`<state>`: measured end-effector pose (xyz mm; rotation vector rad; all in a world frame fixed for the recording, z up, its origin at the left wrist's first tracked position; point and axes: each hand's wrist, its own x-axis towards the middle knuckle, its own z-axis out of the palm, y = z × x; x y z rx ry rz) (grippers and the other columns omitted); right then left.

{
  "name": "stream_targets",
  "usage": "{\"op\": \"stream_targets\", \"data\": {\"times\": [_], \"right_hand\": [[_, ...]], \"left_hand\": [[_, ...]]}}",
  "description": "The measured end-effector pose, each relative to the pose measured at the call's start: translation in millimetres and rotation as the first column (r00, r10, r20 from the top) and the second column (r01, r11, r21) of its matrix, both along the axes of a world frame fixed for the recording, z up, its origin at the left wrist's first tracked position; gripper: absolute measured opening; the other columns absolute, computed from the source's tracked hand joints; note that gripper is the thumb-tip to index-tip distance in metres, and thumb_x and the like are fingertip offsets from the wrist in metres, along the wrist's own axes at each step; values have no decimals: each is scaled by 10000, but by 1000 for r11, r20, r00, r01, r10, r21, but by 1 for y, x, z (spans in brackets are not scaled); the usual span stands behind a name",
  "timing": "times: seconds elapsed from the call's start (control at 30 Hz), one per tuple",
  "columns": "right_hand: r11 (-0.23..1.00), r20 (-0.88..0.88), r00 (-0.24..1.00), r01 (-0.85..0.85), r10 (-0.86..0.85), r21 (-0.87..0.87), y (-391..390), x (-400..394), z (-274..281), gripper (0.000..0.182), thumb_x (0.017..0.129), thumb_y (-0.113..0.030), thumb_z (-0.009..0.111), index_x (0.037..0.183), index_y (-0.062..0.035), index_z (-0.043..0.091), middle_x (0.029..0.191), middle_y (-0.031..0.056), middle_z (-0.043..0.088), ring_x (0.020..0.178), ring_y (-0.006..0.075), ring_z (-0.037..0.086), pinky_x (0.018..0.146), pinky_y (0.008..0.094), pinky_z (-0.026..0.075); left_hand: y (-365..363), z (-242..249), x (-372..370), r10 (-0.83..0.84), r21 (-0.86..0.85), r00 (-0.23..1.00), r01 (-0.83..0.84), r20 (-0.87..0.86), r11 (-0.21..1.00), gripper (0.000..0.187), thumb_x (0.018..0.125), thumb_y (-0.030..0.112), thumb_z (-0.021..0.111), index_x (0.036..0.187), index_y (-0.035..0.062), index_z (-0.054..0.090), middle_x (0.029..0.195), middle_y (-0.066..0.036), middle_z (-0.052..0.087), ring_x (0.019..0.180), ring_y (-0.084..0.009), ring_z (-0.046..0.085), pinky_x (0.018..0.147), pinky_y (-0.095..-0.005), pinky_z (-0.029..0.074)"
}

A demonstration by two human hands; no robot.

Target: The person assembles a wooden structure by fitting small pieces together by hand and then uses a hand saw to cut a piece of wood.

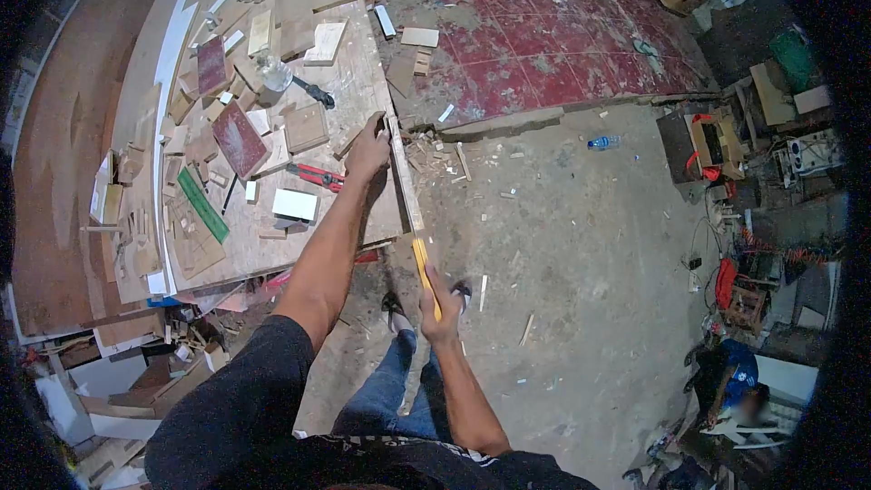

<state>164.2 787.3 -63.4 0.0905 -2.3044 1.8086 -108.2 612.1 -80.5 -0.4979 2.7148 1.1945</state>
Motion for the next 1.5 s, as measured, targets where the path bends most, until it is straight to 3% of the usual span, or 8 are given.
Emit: {"op": "stream_targets", "data": {"times": [0.03,0.23,0.43,0.5,0.63,1.2,1.27,1.5], "right_hand": [[997,-135,991,29,-18,78,5,11,0,444,990,-217,506,1369,14,524,765,16,579,543,71,467,496,231,365],[987,232,964,146,-127,-66,39,82,48,483,982,-267,504,1349,46,529,702,5,575,524,61,453,493,225,361],[941,61,997,63,-45,-332,15,-84,26,512,986,-281,517,1387,35,488,691,-28,523,521,40,403,476,200,310],[975,13,999,49,-48,-218,0,-130,8,476,971,-241,496,1360,32,520,1093,152,665,861,200,639,765,306,503],[983,15,1000,15,-13,-182,-28,-158,11,433,960,-180,503,1327,46,539,1304,244,585,1261,328,540,1074,380,377],[1000,-20,1000,11,-10,16,-37,-134,33,431,950,-148,501,1332,49,531,1297,257,585,1218,325,580,995,360,449],[998,-17,999,53,-52,25,-39,-136,31,420,958,-146,498,1336,30,545,1193,185,665,817,169,632,787,294,496],[994,-77,996,41,-33,100,-39,-138,46,419,945,-130,499,1323,45,545,1257,234,623,1143,263,623,957,333,457]], "left_hand": [[0,1,0,-1,-10,1000,1,2,1000,510,933,298,540,1427,313,412,1293,-166,605,1183,-391,573,972,-490,444],[-5,0,1,-33,71,999,35,-26,997,509,927,272,545,1420,196,445,1287,-201,602,1196,-365,572,1005,-427,435],[-6,-8,11,-78,80,991,87,-109,993,503,932,294,565,1412,187,465,1284,-188,609,1201,-339,577,1007,-414,435],[-3,-2,14,-61,44,995,64,-76,997,495,945,336,548,1418,221,459,1294,-180,605,1213,-347,568,1005,-435,434],[0,1,19,-45,16,996,46,-77,999,533,937,376,505,1453,295,398,1227,-211,630,1144,-403,590,953,-493,455],[3,-1,12,-58,13,996,59,-61,998,511,929,360,510,1428,266,448,1202,-218,641,1107,-411,609,944,-498,463],[3,-1,13,-60,12,997,61,-56,998,506,931,355,507,1426,260,452,1198,-219,641,1103,-410,610,940,-492,467],[0,-3,14,-76,27,987,80,-144,996,506,918,317,517,1414,228,471,1185,-228,642,1090,-412,614,929,-475,478]]}}
